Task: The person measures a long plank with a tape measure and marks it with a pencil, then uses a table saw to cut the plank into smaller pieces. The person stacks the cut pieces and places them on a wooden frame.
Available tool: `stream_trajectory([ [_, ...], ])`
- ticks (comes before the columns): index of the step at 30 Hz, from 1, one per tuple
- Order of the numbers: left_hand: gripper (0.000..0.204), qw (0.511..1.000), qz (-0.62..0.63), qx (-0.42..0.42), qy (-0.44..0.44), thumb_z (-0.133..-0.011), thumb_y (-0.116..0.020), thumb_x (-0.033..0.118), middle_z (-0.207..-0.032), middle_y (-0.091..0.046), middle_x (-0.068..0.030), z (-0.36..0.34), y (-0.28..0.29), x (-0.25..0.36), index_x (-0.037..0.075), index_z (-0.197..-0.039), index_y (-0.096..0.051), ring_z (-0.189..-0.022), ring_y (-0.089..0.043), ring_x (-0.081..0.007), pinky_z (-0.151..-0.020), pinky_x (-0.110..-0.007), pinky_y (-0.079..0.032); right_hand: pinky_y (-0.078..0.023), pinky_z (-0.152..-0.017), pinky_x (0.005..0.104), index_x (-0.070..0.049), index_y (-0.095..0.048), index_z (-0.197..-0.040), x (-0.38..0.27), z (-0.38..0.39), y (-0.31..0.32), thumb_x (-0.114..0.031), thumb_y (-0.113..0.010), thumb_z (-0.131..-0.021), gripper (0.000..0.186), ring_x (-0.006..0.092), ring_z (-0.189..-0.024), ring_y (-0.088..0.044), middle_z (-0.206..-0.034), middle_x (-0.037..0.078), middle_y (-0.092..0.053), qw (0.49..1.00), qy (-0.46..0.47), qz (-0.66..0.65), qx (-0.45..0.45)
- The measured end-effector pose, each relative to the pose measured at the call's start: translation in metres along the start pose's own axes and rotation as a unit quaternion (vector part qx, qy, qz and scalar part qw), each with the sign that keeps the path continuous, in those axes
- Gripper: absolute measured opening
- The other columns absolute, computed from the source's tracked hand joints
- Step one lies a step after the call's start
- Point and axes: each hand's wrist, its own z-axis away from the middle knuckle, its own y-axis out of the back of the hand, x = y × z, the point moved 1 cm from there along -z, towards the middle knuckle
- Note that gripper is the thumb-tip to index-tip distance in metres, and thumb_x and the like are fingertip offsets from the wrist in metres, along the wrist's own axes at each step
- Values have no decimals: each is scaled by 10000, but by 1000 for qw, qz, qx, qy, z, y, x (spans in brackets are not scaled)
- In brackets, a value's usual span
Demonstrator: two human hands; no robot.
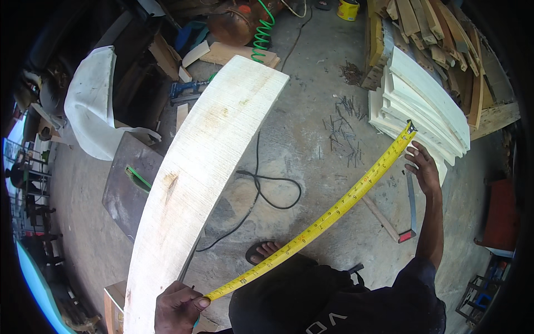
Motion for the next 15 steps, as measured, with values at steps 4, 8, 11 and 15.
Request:
stream_trajectory([
  [4,395,992,41,113,25,-881,-815,394,-865,-671,-112,-8,97,-91,4,-941,-785,-879,-658,-185,-781,-332,-494,-547,-745,461,-5,-622,-1239,214,8,282,-335,-653,-889,482,325,-856,-678,-1022,181,-700,731,-190,553,353],
  [8,362,975,-5,167,146,-848,-841,357,-788,-666,-107,-18,98,-76,0,-838,-783,-712,-645,-182,-662,-354,-499,-418,-1118,581,-144,-148,-1640,359,139,268,-600,-755,-838,1104,407,-1477,-356,-1615,141,-359,768,-399,391,313],
  [11,392,982,-22,139,127,-855,-832,382,-739,-669,-98,-47,81,-45,-6,-827,-781,-630,-623,-172,-613,-352,-489,-429,-1102,573,-147,-200,-1605,398,221,189,-562,-751,-849,1024,405,-1442,-389,-1576,148,-394,781,-428,288,351],
  [15,400,991,-40,88,93,-865,-818,396,-673,-668,-77,-100,66,-11,-1,-830,-786,-588,-612,-156,-595,-339,-493,-443,-1080,562,-151,-269,-1559,391,246,135,-511,-746,-862,918,403,-1395,-433,-1525,158,-441,790,-412,248,380],
])
